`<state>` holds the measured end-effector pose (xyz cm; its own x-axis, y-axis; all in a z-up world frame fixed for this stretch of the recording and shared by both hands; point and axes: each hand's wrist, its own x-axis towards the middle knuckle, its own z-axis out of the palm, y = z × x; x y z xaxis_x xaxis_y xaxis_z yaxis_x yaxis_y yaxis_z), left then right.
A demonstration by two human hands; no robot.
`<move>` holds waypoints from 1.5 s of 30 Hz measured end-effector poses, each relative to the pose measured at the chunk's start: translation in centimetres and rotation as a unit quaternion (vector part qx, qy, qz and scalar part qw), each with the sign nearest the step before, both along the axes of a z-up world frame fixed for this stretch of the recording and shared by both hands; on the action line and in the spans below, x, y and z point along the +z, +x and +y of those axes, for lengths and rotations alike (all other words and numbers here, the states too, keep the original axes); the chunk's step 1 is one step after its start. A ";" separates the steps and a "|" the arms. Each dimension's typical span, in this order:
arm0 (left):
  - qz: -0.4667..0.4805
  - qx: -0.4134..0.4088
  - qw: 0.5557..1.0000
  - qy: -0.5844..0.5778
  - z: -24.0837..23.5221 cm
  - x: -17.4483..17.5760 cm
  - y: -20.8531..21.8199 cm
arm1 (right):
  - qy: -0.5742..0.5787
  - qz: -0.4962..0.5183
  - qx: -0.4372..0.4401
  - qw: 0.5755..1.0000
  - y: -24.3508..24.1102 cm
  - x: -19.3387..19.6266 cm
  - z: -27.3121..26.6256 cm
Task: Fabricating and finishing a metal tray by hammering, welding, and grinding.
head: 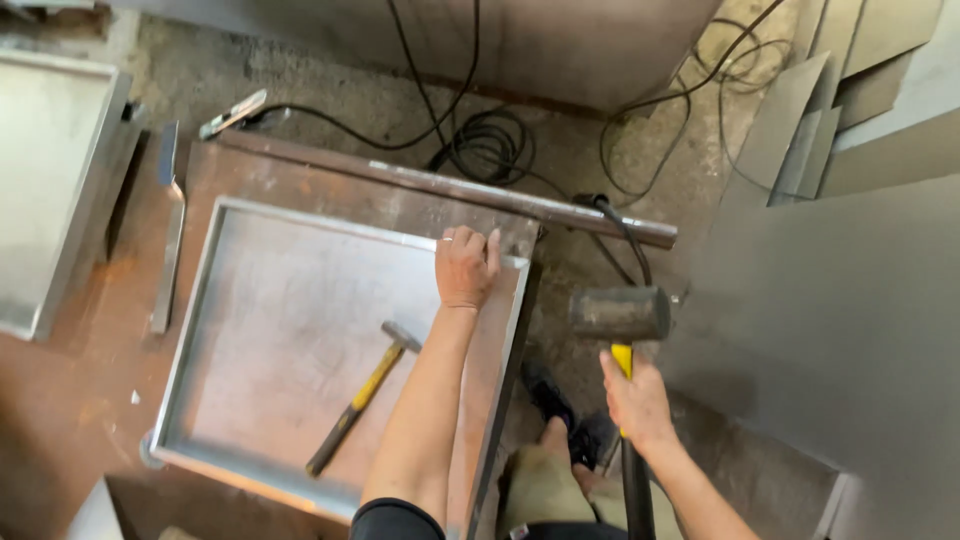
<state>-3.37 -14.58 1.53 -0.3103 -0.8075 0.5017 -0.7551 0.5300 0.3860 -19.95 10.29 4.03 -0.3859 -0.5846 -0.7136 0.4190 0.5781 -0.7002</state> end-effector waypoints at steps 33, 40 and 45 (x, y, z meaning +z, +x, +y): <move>0.497 0.394 0.744 0.211 4.5 2.5 10.2 | -0.230 0.361 0.324 0.844 10.4 1.3 -12.8; 0.281 0.500 0.806 0.147 17.9 -0.1 14.8 | -0.379 0.287 0.466 0.746 9.0 2.7 -14.5; 0.089 0.401 0.908 0.088 15.4 4.7 2.0 | -0.376 0.368 0.388 0.756 -2.8 2.3 -19.8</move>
